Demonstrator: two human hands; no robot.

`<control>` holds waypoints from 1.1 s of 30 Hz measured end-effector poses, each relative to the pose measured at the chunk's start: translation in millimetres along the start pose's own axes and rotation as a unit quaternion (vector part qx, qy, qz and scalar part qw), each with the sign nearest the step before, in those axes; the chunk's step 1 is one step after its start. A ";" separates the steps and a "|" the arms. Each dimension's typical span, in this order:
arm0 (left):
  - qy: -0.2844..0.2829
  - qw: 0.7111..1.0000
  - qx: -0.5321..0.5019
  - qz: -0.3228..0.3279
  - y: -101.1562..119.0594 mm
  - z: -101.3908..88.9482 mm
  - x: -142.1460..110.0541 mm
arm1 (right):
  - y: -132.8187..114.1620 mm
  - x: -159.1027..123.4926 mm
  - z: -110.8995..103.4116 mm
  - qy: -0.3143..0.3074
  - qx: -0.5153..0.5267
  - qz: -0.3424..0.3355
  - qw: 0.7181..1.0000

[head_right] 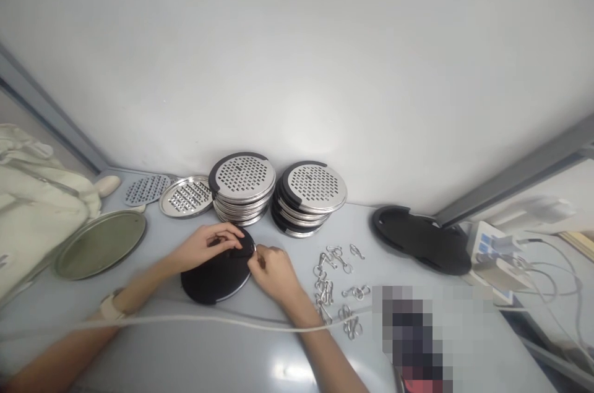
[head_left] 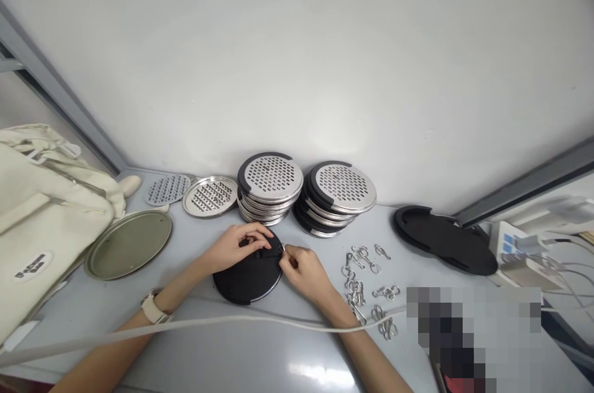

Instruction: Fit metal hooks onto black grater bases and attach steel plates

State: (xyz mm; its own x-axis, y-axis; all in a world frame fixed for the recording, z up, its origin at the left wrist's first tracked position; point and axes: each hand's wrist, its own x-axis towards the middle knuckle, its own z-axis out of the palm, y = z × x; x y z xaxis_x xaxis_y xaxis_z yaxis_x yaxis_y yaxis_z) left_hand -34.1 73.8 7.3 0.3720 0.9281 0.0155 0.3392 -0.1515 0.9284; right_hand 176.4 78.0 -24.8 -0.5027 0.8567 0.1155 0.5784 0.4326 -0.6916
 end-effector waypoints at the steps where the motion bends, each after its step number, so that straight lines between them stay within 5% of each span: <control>1: -0.002 1.000 0.002 0.001 0.3 0.2 -0.1 | -0.2 0.0 -0.2 -0.001 0.000 0.001 1.000; 13: -0.033 0.996 0.072 0.037 4.0 0.9 -2.3 | 0.4 1.0 0.6 -0.003 0.000 0.000 1.000; 33: -0.009 0.995 0.085 0.058 -1.4 2.9 -2.8 | 1.2 1.1 2.7 0.009 0.004 0.012 1.000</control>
State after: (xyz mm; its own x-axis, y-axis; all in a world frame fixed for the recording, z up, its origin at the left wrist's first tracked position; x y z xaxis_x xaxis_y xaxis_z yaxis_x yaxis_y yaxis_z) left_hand -33.1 70.4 4.9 0.4323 0.8951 0.1096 0.4345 -0.3133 0.8444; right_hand 174.9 78.6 -27.4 -0.4773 0.8717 0.1109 0.5845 0.4091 -0.7007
